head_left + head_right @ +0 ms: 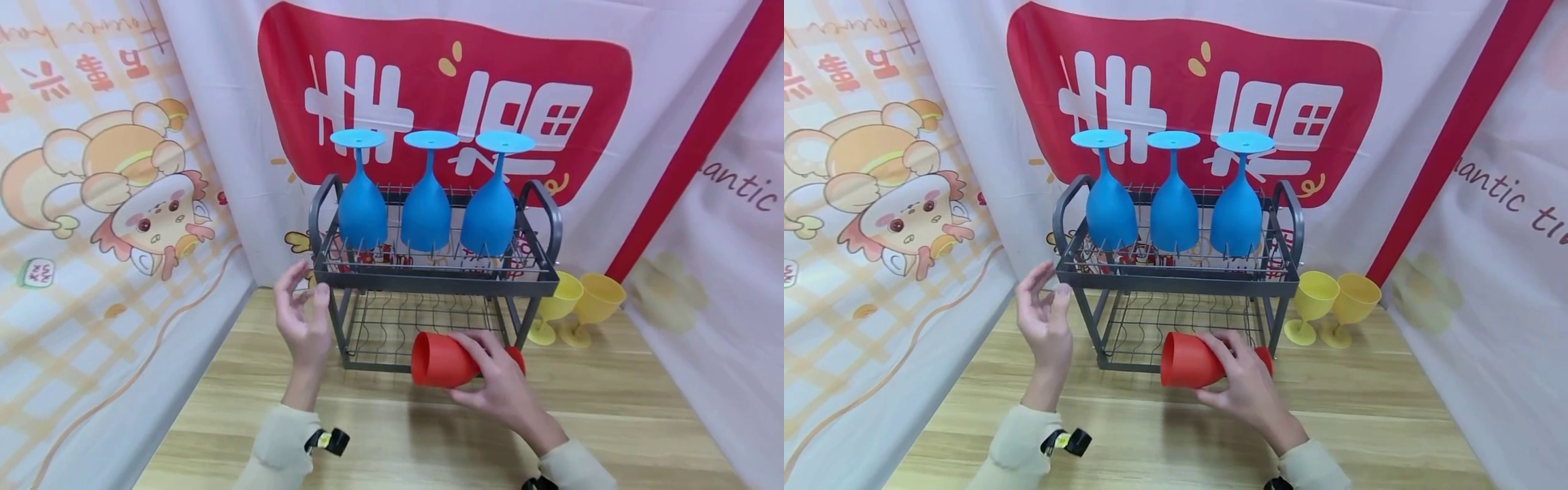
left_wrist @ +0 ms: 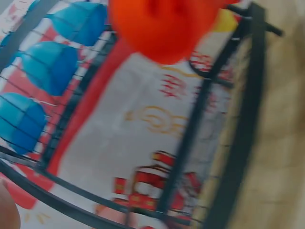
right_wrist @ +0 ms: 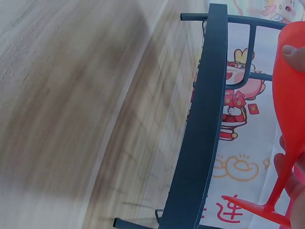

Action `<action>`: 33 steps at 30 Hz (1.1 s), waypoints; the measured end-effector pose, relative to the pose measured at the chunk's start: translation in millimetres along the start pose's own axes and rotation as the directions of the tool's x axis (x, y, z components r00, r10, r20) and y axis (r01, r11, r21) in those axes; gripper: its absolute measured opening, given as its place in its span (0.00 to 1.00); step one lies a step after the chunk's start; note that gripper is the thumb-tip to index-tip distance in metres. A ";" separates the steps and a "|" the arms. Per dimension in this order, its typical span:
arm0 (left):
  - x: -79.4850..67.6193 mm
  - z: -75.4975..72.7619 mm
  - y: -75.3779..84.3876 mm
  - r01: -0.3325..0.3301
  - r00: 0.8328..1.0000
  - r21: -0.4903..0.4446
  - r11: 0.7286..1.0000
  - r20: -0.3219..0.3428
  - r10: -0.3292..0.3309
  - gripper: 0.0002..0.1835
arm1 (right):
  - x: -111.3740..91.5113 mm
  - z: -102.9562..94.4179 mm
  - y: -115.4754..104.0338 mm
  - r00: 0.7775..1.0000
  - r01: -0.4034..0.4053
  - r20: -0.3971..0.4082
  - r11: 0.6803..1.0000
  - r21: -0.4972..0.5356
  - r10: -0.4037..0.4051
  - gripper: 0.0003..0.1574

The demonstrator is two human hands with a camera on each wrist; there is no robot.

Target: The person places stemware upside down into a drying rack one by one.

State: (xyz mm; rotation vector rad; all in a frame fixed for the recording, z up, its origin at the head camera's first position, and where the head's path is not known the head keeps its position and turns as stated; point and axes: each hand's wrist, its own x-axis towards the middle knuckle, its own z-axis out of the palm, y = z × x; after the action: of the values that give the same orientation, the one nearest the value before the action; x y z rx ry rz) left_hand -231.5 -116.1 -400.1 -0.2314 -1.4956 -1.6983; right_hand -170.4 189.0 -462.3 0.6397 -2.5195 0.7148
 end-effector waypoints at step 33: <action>-93.0 13.0 -11.3 0.150 0.585 0.314 0.937 0.736 -0.340 0.37 | 2.3 10.2 -19.6 0.996 0.077 -0.024 0.990 -0.122 -0.081 0.62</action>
State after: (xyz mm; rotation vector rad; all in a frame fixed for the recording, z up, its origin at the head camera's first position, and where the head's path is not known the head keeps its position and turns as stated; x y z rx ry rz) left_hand -185.4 -62.6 -463.1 -0.7609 -2.4583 -1.7011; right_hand -164.6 167.6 -461.6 0.6772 -2.4739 0.5350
